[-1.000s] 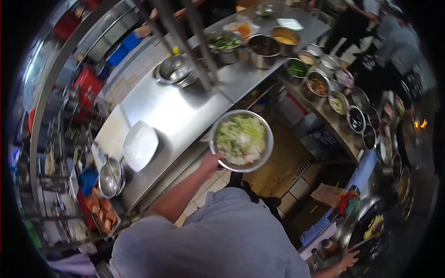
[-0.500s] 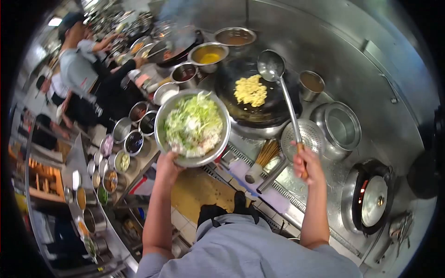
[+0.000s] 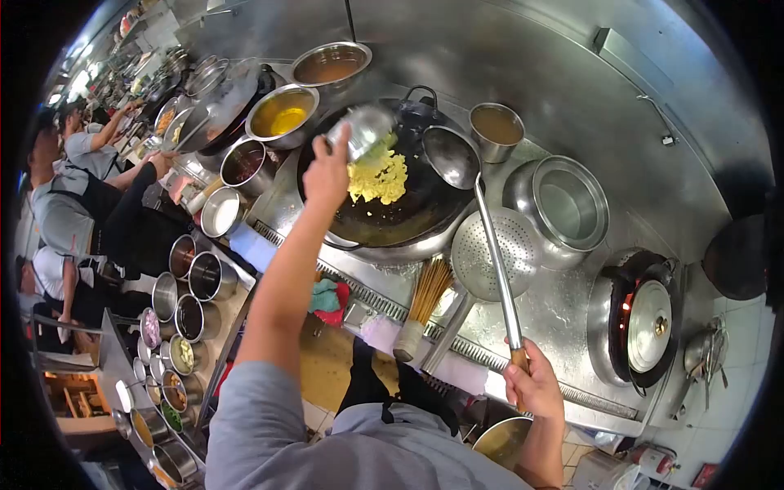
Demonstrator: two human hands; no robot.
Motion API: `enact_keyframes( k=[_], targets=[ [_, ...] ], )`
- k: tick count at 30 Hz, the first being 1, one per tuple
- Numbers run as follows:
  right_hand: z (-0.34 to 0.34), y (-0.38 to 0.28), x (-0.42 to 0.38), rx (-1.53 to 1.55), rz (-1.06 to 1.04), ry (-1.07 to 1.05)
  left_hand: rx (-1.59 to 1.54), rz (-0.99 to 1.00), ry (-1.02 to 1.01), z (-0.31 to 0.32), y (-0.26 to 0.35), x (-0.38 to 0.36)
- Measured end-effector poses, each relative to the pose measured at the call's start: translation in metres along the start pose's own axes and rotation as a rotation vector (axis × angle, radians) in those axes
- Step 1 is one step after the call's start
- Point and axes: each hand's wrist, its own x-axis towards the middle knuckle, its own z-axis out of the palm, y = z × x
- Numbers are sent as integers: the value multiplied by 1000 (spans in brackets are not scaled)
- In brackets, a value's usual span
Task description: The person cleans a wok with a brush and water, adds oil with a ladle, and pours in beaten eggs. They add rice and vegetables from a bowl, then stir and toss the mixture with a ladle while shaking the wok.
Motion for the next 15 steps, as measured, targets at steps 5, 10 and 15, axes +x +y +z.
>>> enact_keyframes(
  k=[5, 10, 15],
  targets=[
    [15, 13, -1, -256, 1, 182, -75, 61, 61, 31, -3, 51],
    [14, 7, 29, -753, -290, 311, -266, 283, 228, -33, -20, 3],
    [15, -41, 43, -386, -383, 123, -510, 50, 472, -58, -90, -62]
  ],
)
